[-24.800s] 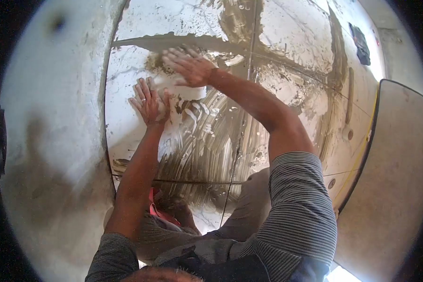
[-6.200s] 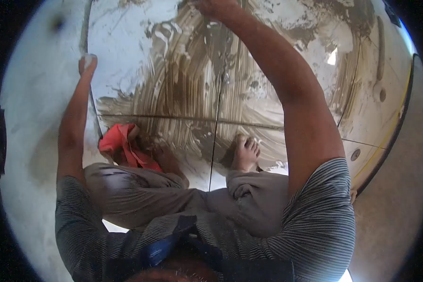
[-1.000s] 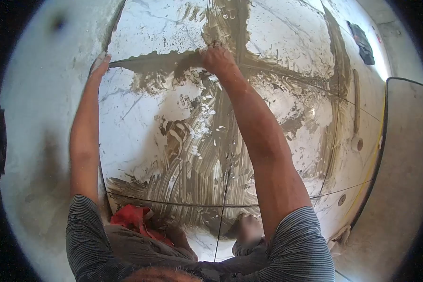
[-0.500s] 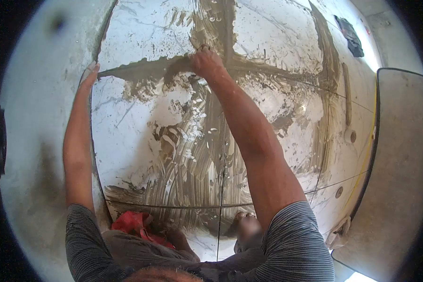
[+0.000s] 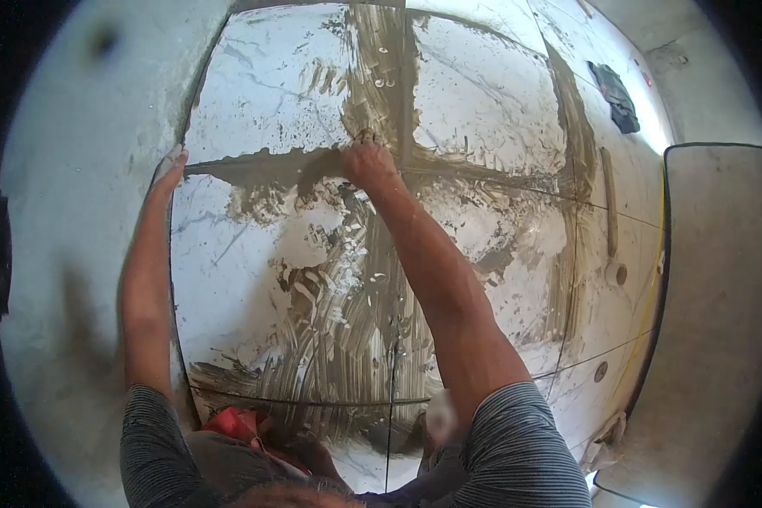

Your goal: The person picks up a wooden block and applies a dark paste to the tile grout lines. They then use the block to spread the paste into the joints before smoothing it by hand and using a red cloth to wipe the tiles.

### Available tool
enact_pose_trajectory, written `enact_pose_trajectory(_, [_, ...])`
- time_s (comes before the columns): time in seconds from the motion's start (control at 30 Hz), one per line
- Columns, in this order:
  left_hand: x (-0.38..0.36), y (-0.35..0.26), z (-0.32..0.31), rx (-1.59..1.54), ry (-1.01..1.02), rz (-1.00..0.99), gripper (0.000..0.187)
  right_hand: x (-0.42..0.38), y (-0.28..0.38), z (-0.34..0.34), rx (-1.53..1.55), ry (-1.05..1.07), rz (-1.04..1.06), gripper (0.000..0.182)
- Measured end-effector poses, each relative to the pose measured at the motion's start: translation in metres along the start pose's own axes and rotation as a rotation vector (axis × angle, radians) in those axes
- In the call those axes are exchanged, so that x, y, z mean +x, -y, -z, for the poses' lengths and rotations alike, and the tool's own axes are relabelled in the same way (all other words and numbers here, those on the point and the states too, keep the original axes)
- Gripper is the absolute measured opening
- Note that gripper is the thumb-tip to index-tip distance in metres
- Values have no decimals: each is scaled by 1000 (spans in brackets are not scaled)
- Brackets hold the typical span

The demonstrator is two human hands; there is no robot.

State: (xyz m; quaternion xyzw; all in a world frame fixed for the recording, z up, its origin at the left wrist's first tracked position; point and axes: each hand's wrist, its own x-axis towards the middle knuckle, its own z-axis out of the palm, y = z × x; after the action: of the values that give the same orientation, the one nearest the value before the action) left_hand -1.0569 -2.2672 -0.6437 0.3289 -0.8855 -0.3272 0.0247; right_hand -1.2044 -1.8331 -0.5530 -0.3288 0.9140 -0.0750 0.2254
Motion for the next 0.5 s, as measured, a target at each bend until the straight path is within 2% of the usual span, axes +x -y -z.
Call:
enact_pose_trajectory(0.07, [1,-1,2,-35,-16,-6,59,14,-14,-28,-37,-185,45,33])
enact_pose_trajectory(0.13, [-1,-7,4,-22,24,62,58,15,-10,-23,-83,-209,70,33])
enact_pose_trajectory(0.27, [5,6,0,-5,17,-53,58,22,-25,-40,-181,-128,171,36])
enact_pose_trajectory(0.3, [1,-4,5,130,20,-54,59,26,-24,-57,-62,-419,54,38])
enact_pose_trajectory(0.33, [-4,-15,10,130,24,-49,59,25,-21,-51,-61,-413,54,38])
enact_pose_trajectory(0.4, [-21,-26,13,-87,59,16,61,17,-22,-45,-173,-214,181,39])
enact_pose_trajectory(0.43, [-15,-18,10,-140,60,16,60,19,-30,-57,-174,-215,180,39])
enact_pose_trajectory(0.47, [-3,-14,11,-146,41,5,60,29,-37,-68,-239,-425,244,38])
enact_pose_trajectory(0.5, [4,-12,12,2,32,-40,60,37,-41,-74,-297,-628,306,38])
